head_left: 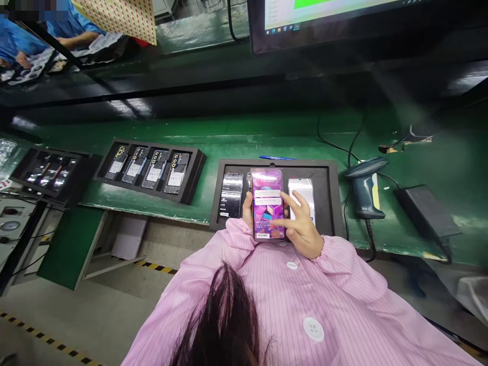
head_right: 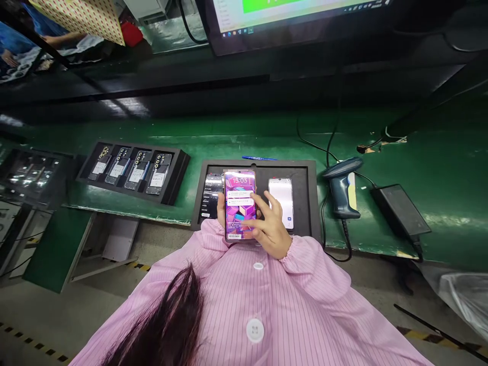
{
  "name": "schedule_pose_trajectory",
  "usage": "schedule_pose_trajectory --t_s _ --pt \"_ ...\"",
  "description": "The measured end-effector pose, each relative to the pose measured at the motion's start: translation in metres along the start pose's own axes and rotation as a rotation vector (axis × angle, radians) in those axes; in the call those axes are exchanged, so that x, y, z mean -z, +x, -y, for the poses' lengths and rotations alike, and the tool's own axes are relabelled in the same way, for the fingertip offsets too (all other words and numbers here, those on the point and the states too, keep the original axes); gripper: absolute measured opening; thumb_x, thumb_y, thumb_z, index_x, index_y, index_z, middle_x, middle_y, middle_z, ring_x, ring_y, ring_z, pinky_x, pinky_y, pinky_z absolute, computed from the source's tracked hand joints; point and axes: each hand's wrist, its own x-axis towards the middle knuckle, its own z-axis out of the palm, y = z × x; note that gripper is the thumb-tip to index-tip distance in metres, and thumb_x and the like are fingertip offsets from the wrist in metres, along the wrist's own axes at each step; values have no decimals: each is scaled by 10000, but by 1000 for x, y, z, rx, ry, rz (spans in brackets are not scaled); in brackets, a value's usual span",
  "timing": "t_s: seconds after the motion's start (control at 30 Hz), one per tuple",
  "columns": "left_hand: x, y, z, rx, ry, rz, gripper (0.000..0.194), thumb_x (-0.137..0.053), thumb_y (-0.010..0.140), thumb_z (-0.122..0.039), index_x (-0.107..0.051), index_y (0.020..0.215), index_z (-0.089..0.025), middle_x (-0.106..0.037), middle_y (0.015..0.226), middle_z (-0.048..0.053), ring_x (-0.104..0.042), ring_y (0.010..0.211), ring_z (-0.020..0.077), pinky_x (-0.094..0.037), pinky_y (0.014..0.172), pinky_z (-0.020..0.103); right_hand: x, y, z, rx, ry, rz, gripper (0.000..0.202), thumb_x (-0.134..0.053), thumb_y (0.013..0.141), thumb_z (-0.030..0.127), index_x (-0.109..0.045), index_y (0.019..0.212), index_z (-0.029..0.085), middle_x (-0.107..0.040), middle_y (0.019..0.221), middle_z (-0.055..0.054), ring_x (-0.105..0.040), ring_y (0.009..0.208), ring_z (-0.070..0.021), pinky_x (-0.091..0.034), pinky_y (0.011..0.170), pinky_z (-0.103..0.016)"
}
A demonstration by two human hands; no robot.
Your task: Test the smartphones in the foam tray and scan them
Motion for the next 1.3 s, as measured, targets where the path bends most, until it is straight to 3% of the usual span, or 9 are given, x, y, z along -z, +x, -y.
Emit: schedule_pose_trajectory --t_s 0.1,0.2,0.3,0.4,0.6,0.8,0.9,1.13,1.3 --pt "4 0 -2 5 -26 59 730 -363 773 -698 -566 1161 -114 -650 1059 163 -589 1058 308 -475 867 421 -1 -1 -14 -139 -82 -151 573 -169 922 550 -518 1266 254 -328 1441 -94 -253 1333 -292 -229 1060 -539" --pt "12 2 -8 17 11 -1 641 -430 795 -621 -584 1121 -92 -666 1010 171 -623 1000 287 -489 850 404 -4 -6 -34 -393 -249 -264 631 -317 881 566 -340 1375 174 -379 1380 -178 -324 1284 -304 -268 1030 -540" --pt "21 7 -16 80 77 -108 556 -442 829 -534 -611 1070 -62 -686 933 177 -657 910 279 -503 821 404 -12 -9 -48 -704 -426 -190 910 -532 739 593 -208 1402 61 -332 1370 -269 -326 1245 -385 -309 965 -568" --pt "28 13 -21 113 122 -212 518 -443 841 -489 -626 1040 -46 -698 868 177 -675 828 275 -515 786 409 -21 -5 -53 -840 -542 -54 1057 -628 646 591 -138 1409 48 -305 1363 -296 -381 1149 -422 -374 858 -564" --pt "23 21 -20 88 197 -270 369 -492 828 -390 -658 929 -76 -703 746 127 -679 749 245 -525 749 373 -25 8 -53 -871 -691 22 979 -647 655 414 -120 1413 88 -305 1348 -279 -424 1036 -374 -419 753 -493" --pt "3 37 -9 137 290 -317 269 -505 822 -301 -640 706 -99 -652 597 78 -614 524 163 -509 600 289 -13 3 -63 -897 -780 -131 951 -598 666 361 -86 1413 71 -291 1333 -297 -446 987 -363 -432 719 -504" --pt "-1 39 -10 125 316 -351 245 -542 805 -313 -633 709 -107 -631 594 60 -575 486 134 -472 519 254 -7 1 -64 -821 -810 -194 890 -568 688 310 -102 1406 68 -252 1364 -297 -391 1103 -393 -409 795 -528" --pt "6 1 -32 -185 562 -584 203 -748 625 -204 -625 780 -153 -653 782 37 -617 699 131 -468 561 214 -3 1 -51 -643 -650 -314 932 -580 699 429 -82 1410 91 -228 1400 -263 -269 1260 -394 -311 950 -565" --pt "0 -21 -42 -93 340 -343 337 -674 707 -366 -627 961 -150 -657 848 58 -637 809 180 -526 715 313 -12 11 -40 -555 -443 -273 907 -578 715 455 -114 1406 96 -245 1406 -257 -234 1308 -376 -259 1003 -583"
